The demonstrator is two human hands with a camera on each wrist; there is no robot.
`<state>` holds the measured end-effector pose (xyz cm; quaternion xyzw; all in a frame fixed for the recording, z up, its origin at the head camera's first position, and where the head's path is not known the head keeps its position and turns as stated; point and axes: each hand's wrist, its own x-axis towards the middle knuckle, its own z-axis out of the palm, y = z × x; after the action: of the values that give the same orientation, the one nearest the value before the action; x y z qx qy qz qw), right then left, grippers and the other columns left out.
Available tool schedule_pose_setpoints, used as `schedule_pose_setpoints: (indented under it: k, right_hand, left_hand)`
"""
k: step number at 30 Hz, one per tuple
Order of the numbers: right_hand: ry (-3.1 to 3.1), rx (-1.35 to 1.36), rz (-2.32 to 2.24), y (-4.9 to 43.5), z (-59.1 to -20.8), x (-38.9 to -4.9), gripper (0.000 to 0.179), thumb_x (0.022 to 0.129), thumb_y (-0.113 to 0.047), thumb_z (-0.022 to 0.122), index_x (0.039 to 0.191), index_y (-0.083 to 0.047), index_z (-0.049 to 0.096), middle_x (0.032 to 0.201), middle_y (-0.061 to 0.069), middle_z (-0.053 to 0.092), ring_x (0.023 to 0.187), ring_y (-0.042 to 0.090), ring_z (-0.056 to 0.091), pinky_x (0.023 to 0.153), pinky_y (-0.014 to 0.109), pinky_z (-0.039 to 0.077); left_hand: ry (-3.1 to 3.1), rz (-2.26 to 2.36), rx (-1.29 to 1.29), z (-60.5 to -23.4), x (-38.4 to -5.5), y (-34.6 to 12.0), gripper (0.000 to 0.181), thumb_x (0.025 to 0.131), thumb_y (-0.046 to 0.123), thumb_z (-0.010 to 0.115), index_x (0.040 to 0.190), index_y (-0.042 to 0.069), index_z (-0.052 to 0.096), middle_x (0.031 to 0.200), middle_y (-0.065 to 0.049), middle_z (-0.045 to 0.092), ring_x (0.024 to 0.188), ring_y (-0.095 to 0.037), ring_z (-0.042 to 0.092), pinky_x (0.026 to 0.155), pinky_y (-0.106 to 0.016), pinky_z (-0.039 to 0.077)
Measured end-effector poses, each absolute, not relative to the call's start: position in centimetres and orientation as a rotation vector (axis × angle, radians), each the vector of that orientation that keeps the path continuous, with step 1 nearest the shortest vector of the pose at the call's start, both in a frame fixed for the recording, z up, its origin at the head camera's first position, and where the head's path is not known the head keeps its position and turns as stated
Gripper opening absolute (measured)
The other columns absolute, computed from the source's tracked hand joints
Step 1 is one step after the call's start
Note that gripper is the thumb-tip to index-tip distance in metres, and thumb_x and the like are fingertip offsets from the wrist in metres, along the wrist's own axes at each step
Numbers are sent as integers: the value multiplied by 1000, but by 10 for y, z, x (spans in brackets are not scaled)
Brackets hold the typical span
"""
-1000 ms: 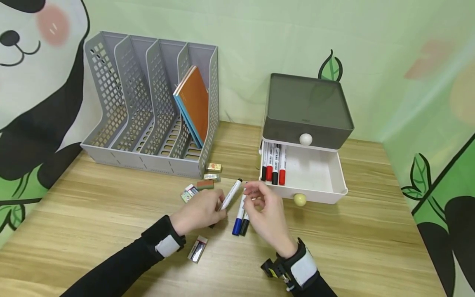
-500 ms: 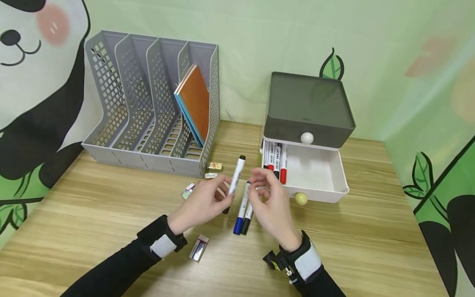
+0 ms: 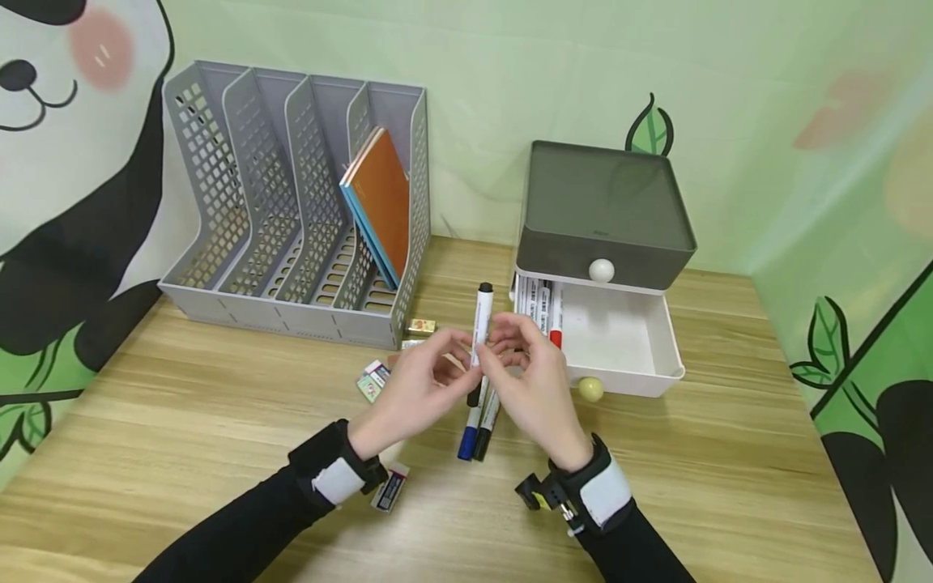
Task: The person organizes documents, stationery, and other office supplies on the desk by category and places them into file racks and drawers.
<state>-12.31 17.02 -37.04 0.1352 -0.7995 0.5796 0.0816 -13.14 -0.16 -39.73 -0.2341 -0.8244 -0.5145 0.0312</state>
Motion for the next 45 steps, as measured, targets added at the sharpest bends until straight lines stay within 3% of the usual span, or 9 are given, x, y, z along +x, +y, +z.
schedule_pose_setpoints:
  k: [10, 19, 24, 33, 39, 45]
  right_hand:
    - [-2360, 339, 1691, 172, -368, -127, 36, 87, 6, 72, 120, 7, 56, 97, 23, 65, 83, 2, 60, 72, 11, 53]
    - [-2341, 316, 1676, 182, -363, -130, 37, 91, 4, 68, 126, 7, 55, 97, 22, 64, 81, 1, 60, 69, 11, 54]
    - [-2361, 255, 1685, 195, -356, -134, 37, 94, 3, 63, 130, 7, 53, 95, 15, 63, 78, -1, 63, 69, 12, 56]
    - [-2495, 183, 1711, 224, -345, -143, 38, 100, -11, 59, 135, 3, 54, 90, -9, 61, 73, -3, 63, 62, 16, 52]
    - [-2618, 161, 1719, 241, -343, -147, 42, 102, -19, 56, 139, 2, 53, 91, -14, 64, 75, -2, 63, 61, 17, 49]
    - [-2743, 164, 1649, 255, -344, -154, 45, 103, -21, 55, 140, 4, 52, 88, -9, 67, 79, 4, 62, 62, 18, 45]
  left_hand:
    - [-2536, -1537, -749, -394, -132, 12, 28, 94, 13, 68, 120, 8, 59, 95, -6, 72, 75, -11, 69, 66, -15, 56]
    - [-2478, -1566, -785, -390, -133, 18, 28, 94, 15, 70, 119, 8, 60, 95, -7, 73, 75, -13, 70, 66, -15, 56]
    - [-2427, -1534, -818, -388, -135, 21, 24, 96, 15, 67, 117, 5, 60, 100, -8, 72, 83, -14, 70, 71, -18, 58]
    - [-2436, -1190, -932, -385, -146, 34, 26, 98, 21, 67, 120, 8, 67, 124, -6, 67, 113, -19, 67, 96, -30, 57]
    - [-2507, -1089, -983, -391, -156, 46, 20, 97, 23, 68, 111, 9, 71, 127, -7, 65, 112, -18, 66, 94, -31, 57]
    - [-2508, -1047, -963, -395, -160, 50, 15, 96, 24, 70, 96, 10, 75, 121, -7, 67, 105, -19, 68, 86, -32, 58]
